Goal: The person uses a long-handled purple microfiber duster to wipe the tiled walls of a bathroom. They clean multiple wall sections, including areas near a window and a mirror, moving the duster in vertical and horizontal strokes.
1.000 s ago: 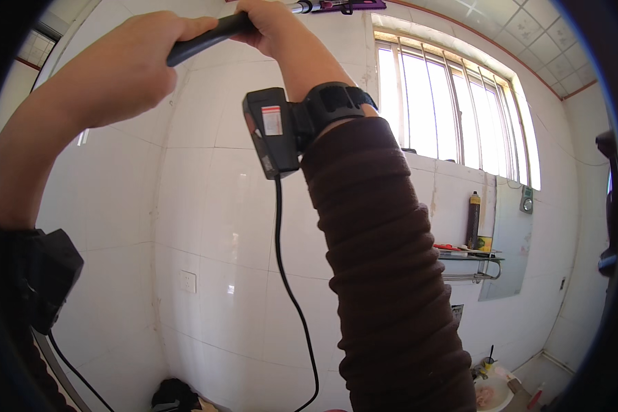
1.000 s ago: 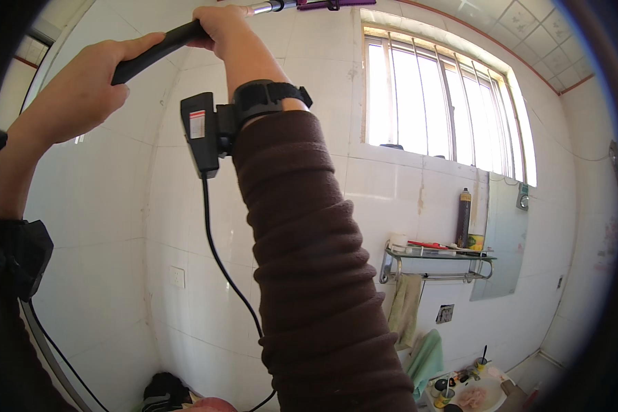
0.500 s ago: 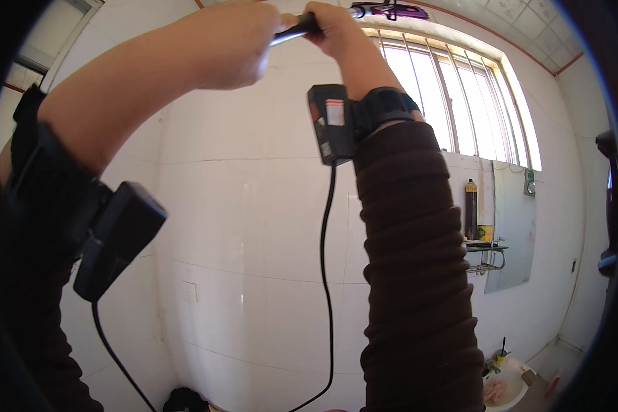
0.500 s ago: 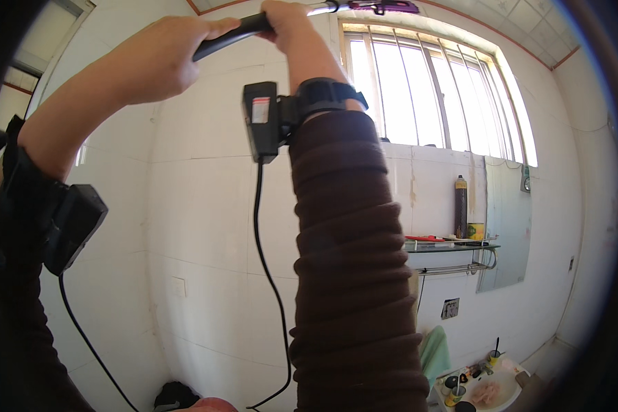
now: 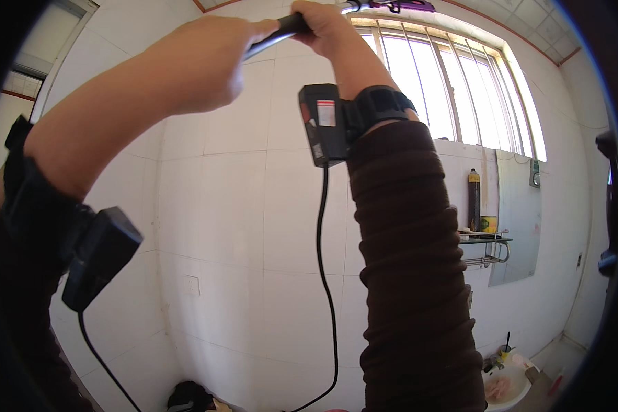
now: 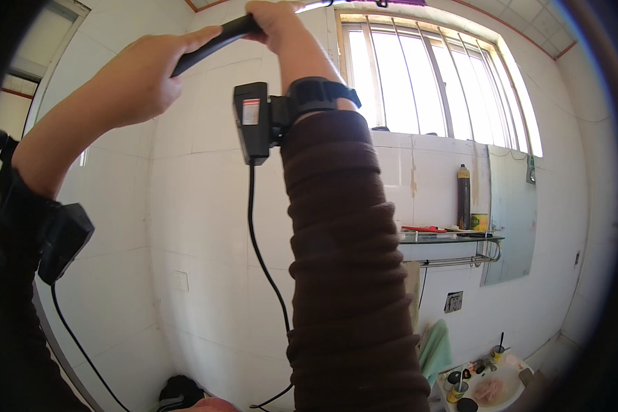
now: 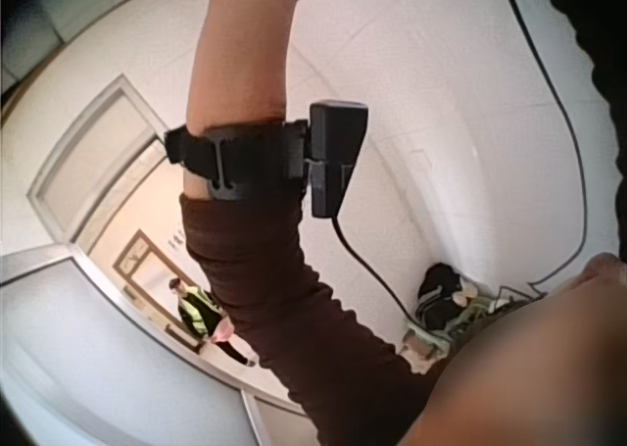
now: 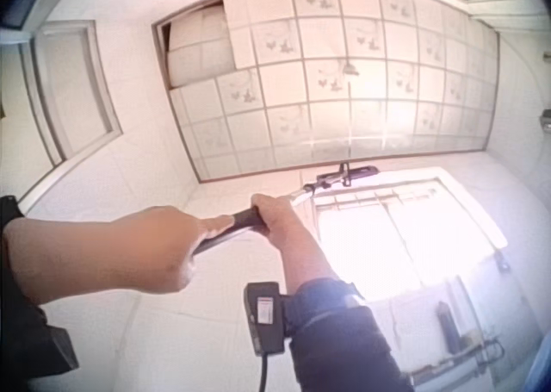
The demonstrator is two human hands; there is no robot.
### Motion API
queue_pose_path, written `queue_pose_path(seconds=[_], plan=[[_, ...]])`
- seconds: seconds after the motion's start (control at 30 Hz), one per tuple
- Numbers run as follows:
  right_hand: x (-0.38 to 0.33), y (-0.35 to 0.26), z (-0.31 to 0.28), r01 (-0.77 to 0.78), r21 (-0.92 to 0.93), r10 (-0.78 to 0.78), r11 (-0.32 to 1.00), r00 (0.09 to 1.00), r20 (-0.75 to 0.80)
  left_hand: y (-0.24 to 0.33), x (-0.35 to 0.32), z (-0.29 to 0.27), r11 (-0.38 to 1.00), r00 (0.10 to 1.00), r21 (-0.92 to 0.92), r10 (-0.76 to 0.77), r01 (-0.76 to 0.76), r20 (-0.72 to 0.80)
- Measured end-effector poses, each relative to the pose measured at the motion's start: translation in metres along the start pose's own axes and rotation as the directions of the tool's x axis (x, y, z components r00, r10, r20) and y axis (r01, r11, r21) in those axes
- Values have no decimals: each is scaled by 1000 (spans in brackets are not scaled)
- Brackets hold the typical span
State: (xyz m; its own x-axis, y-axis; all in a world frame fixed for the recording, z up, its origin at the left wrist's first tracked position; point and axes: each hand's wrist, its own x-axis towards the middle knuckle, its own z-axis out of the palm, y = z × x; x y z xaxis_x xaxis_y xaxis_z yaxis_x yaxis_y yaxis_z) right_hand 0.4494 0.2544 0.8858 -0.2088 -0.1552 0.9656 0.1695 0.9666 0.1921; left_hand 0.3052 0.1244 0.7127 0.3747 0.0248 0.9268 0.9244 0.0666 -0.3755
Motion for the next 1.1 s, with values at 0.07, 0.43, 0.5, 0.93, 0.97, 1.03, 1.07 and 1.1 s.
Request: queue_pose_path(seconds=[0.07, 0.43, 0.5, 0.93, 0.97, 1.03, 1.07, 1.1], plan=[[-1, -15, 27, -260, 544, 293, 798, 956, 27, -7, -13, -8, 999, 999, -10, -42, 42, 26], [-56, -85, 135, -386, 576, 404, 720, 909, 104, -44, -99, -38, 972, 960, -13, -228, 233, 161], [-57, -90, 141, -348, 595, 414, 725, 910, 28, -55, -96, -36, 978, 969, -4, -204, 207, 138], [-67, -65, -6, -192, 759, 272, 622, 962, 20, 41, 2, -21, 999, 996, -38, 34, -37, -78], [-65, -59, -28, -190, 750, 273, 634, 962, 13, 57, 14, -21, 998, 995, -30, 44, -47, -86], [-61, -44, -71, -195, 743, 268, 640, 963, 22, 94, 38, -21, 998, 993, -26, 56, -59, -101], [-58, -36, -93, -177, 716, 267, 676, 964, -14, 113, 52, -22, 999, 998, -28, 41, -43, -56], [-59, -26, -119, -155, 628, 191, 763, 982, 10, 134, 63, -22, 998, 997, -22, 55, -57, -56]])
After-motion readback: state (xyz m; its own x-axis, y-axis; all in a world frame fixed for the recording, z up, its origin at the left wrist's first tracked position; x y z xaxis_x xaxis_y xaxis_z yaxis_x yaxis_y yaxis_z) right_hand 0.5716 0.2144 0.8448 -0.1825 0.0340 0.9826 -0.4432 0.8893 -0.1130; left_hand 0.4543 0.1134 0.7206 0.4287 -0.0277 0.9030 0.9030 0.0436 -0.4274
